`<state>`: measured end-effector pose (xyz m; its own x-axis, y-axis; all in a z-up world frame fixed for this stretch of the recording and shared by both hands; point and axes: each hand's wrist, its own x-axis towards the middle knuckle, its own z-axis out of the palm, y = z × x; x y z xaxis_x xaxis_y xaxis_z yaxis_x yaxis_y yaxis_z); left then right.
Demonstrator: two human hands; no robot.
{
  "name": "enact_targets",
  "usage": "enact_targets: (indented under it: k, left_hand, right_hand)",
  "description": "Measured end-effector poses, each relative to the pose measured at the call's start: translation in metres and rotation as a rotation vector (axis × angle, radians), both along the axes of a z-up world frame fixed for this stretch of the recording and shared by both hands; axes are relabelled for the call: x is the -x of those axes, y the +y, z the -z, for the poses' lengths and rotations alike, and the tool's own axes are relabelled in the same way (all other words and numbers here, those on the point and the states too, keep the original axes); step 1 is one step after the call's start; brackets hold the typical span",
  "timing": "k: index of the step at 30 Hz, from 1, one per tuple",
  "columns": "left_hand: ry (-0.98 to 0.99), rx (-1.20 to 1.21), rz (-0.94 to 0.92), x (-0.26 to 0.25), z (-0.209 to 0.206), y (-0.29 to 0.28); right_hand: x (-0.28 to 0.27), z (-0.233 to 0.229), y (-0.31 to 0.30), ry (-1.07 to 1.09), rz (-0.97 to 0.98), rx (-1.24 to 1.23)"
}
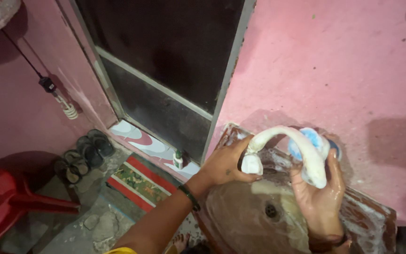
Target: The person cleans a sink basin and a detachable faucet head by hand with soapy water, handling the attachment and wiping the basin surfaces.
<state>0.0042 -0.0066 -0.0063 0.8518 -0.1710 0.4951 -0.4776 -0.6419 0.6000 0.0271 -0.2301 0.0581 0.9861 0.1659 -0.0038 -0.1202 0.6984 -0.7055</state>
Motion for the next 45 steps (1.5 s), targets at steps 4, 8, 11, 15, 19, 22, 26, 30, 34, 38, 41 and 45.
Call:
enact_targets:
  k: [4,8,11,15,19,22,26,30,34,38,41,45]
  left_hand:
    - [0.237,0.187,0.088,0.001,-0.001,0.000]
    - [0.241,0.101,0.037,0.001,-0.004,0.000]
    - [0.183,0.098,0.039,0.001,0.000,-0.001]
    - [0.239,0.174,0.070,-0.001,0.001,-0.001]
    - [0.338,0.116,0.045,-0.003,0.003,0.000]
    - [0.260,0.108,0.043,-0.003,0.009,0.000]
    - [-0.093,0.020,0.008,-0.001,0.009,0.002]
    - [0.282,0.180,0.072,0.004,-0.002,0.003]
    - [0.187,0.195,0.092,0.006,-0.008,0.002]
    - [0.142,0.171,0.081,0.003,-0.001,0.002]
    - [-0.065,0.105,0.075,0.001,0.006,0.005]
    - [0.127,0.106,0.056,0.001,0.007,0.004]
  right_hand:
    - [-0.011,0.008,0.006,-0.187,-0.037,0.020]
    - [-0.027,0.017,0.029,-0.190,-0.074,-0.073]
    - [-0.020,0.020,0.034,-0.358,0.037,0.366]
    - [-0.022,0.038,0.033,-0.179,0.097,0.619]
    - [-0.016,0.058,0.024,-0.524,0.218,1.096]
    - [0.001,0.056,0.015,-0.763,0.246,1.332]
    - [0.010,0.035,0.007,-0.657,0.085,1.530]
    - [0.004,0.033,0.020,-0.604,0.154,1.547]
    - [0.001,0.038,0.026,-0.847,0.181,1.459]
    - [0.004,0.033,0.006,-0.752,-0.021,1.491]
    - [-0.001,0.033,0.008,-0.735,0.069,1.527]
    - [0.005,0.043,0.024,-0.855,0.241,1.458]
